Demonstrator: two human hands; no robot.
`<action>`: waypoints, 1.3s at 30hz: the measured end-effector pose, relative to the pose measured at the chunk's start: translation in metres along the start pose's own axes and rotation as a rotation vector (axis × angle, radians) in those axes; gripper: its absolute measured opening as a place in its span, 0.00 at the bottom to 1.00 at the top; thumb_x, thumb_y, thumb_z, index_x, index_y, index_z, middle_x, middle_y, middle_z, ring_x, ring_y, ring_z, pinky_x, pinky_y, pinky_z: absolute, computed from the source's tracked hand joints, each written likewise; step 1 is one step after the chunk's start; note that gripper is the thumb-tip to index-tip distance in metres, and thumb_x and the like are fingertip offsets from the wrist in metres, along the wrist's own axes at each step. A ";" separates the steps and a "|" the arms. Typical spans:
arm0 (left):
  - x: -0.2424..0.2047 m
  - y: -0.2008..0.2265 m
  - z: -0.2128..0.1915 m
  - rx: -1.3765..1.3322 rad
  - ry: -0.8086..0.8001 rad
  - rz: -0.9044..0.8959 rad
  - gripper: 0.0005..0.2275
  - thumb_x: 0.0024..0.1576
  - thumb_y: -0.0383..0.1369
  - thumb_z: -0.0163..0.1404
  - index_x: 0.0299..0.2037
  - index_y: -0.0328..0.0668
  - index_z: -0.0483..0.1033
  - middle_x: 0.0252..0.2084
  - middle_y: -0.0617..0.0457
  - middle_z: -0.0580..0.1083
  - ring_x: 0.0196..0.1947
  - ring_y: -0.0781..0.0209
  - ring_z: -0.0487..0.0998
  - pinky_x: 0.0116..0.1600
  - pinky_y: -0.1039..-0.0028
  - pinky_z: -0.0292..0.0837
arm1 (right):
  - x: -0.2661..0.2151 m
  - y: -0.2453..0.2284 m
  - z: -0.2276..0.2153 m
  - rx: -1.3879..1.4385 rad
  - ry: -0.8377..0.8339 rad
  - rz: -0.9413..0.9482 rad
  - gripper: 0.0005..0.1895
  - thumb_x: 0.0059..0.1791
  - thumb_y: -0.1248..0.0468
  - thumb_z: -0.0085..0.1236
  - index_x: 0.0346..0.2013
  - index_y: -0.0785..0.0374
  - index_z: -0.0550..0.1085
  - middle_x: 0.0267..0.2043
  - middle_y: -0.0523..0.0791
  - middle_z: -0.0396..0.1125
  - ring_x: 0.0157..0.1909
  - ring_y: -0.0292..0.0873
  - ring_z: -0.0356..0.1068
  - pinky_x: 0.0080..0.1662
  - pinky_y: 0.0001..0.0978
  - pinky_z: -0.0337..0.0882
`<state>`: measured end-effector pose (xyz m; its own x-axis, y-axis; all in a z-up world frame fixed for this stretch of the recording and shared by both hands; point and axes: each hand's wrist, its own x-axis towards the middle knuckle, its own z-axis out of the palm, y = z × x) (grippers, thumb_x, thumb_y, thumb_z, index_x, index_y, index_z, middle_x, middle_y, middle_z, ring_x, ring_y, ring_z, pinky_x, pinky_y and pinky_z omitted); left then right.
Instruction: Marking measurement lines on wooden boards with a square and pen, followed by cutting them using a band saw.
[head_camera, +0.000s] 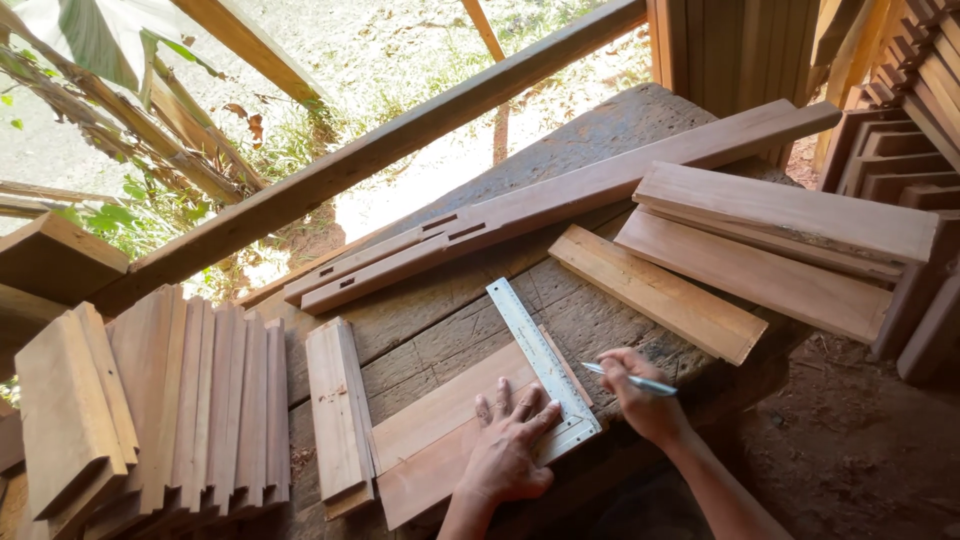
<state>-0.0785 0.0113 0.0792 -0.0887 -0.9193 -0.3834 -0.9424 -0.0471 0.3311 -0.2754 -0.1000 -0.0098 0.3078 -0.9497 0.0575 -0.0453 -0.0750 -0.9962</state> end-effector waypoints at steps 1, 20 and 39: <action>-0.001 0.000 0.000 -0.003 -0.001 -0.004 0.44 0.35 0.29 0.51 0.71 0.65 0.61 0.78 0.53 0.46 0.76 0.32 0.28 0.69 0.25 0.17 | 0.001 -0.013 0.008 -0.100 -0.007 0.048 0.11 0.50 0.66 0.49 0.42 0.66 0.77 0.28 0.46 0.75 0.20 0.35 0.67 0.19 0.23 0.67; 0.000 -0.002 0.002 -0.008 -0.004 0.002 0.44 0.36 0.29 0.53 0.71 0.67 0.60 0.78 0.52 0.46 0.76 0.31 0.28 0.69 0.24 0.19 | 0.008 -0.034 0.022 -0.505 -0.099 -0.117 0.07 0.48 0.61 0.55 0.37 0.59 0.78 0.27 0.45 0.79 0.22 0.41 0.76 0.26 0.34 0.76; -0.019 -0.001 0.035 -0.055 0.336 0.203 0.36 0.39 0.23 0.54 0.66 0.44 0.66 0.67 0.45 0.64 0.68 0.32 0.53 0.67 0.34 0.41 | -0.079 -0.009 0.030 0.141 -0.156 0.409 0.10 0.55 0.61 0.52 0.39 0.66 0.76 0.21 0.42 0.62 0.20 0.36 0.57 0.24 0.28 0.57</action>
<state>-0.0876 0.0426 0.0557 -0.1527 -0.9883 -0.0046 -0.8971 0.1366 0.4203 -0.2705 -0.0148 -0.0079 0.4317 -0.8347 -0.3418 -0.0665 0.3485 -0.9350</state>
